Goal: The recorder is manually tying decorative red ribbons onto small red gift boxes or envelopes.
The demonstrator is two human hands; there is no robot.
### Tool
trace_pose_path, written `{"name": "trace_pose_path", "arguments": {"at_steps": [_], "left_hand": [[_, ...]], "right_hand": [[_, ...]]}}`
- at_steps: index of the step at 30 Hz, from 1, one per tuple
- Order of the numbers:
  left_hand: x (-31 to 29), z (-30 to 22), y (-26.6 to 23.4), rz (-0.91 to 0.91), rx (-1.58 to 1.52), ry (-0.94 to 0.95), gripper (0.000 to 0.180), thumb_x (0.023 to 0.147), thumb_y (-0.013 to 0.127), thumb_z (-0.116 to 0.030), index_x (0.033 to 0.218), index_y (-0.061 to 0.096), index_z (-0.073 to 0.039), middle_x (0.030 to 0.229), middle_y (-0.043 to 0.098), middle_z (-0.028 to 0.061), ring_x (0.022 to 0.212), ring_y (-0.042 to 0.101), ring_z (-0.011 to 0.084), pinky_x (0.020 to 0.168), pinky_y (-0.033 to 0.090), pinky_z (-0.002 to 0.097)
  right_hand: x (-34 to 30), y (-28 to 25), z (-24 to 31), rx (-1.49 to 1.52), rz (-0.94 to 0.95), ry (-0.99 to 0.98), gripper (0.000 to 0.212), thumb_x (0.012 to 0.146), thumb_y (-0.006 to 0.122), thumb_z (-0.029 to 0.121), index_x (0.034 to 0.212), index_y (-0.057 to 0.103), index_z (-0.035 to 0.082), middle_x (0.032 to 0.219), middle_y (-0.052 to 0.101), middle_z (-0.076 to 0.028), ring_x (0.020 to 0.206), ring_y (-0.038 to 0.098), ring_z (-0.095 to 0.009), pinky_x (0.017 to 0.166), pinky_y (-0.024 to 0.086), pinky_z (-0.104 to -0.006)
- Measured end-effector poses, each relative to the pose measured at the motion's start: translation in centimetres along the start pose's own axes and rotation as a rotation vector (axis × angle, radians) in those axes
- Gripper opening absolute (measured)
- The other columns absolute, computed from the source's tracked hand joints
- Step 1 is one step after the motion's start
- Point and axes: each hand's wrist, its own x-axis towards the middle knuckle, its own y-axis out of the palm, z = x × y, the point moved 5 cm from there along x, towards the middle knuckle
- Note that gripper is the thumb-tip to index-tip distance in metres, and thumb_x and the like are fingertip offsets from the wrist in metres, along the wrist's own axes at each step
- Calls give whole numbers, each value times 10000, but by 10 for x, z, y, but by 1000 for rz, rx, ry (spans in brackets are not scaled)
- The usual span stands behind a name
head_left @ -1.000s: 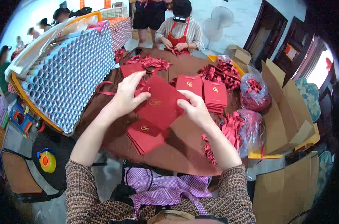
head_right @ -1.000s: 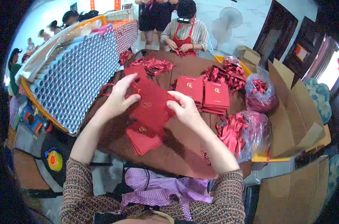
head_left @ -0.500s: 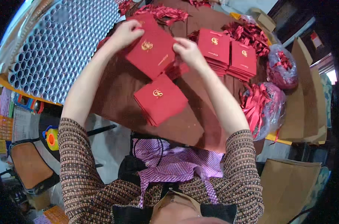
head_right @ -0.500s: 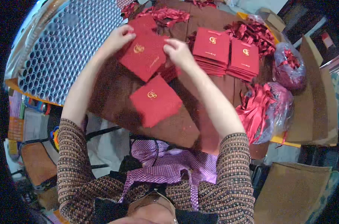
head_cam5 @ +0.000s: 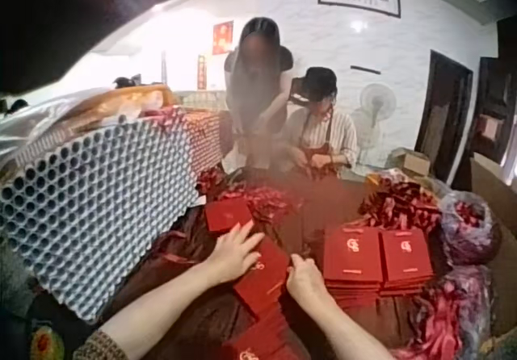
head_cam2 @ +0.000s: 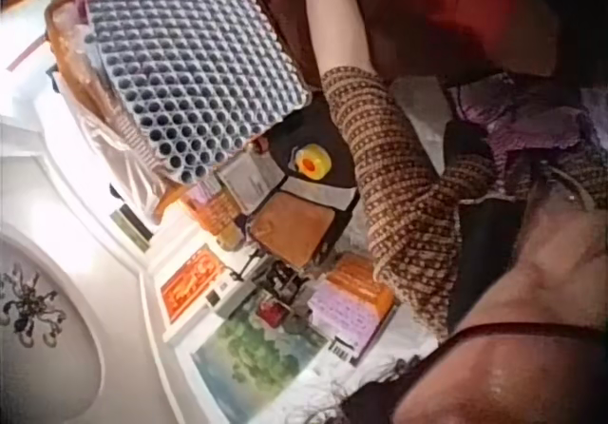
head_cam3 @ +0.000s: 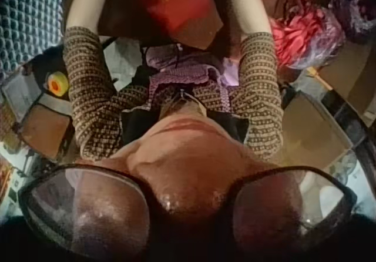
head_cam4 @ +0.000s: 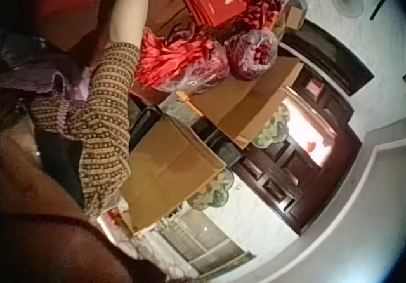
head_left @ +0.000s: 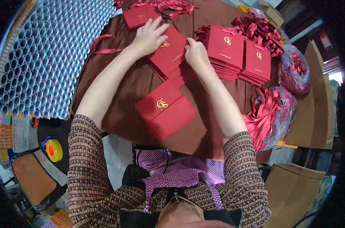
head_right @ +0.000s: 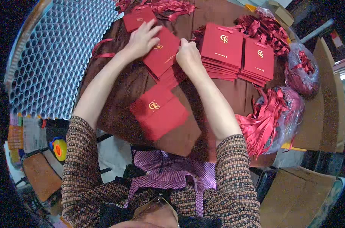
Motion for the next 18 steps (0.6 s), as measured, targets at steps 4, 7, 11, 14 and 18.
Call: {"name": "trace_pose_path", "arguments": {"at_steps": [4,7,11,14,18], "left_hand": [[-23,-14,23,287,40,-25,683,853,486,-539,1405,317,-173,1491,145,189,1352,148,439,1067,181,558],[-28,-25,25,325,104,-50,731,838,490,-573,1417,288,-175,1497,111,196,1352,135,450,1064,180,562],[-20,-27,23,301,88,-80,796,800,528,-603,1420,272,-173,1489,125,212,1323,200,474,1028,246,560],[-7,-20,15,256,-17,-149,794,796,543,-593,1406,284,-154,1459,218,222,1252,352,446,983,302,553],[6,-14,8,213,-22,-181,770,814,530,-571,1402,289,-137,1438,273,213,1247,383,397,987,314,535]], "right_hand": [[-9,-1,15,-123,94,13,260,833,505,66,1067,523,-46,991,520,-319,854,573,-481,723,495,-498],[-19,5,20,-230,153,-25,326,797,516,42,1102,495,-71,1053,497,-316,833,593,-455,694,521,-453],[-31,9,15,-349,109,-89,459,763,501,5,1205,401,-72,1077,495,-291,766,627,-413,649,541,-386],[-40,-5,22,-354,102,-124,414,800,500,30,1190,410,-77,1092,490,-309,761,628,-409,644,539,-395],[-64,-25,21,-299,58,-159,384,846,488,72,1197,409,-63,1109,498,-309,798,622,-412,674,523,-428]]}}
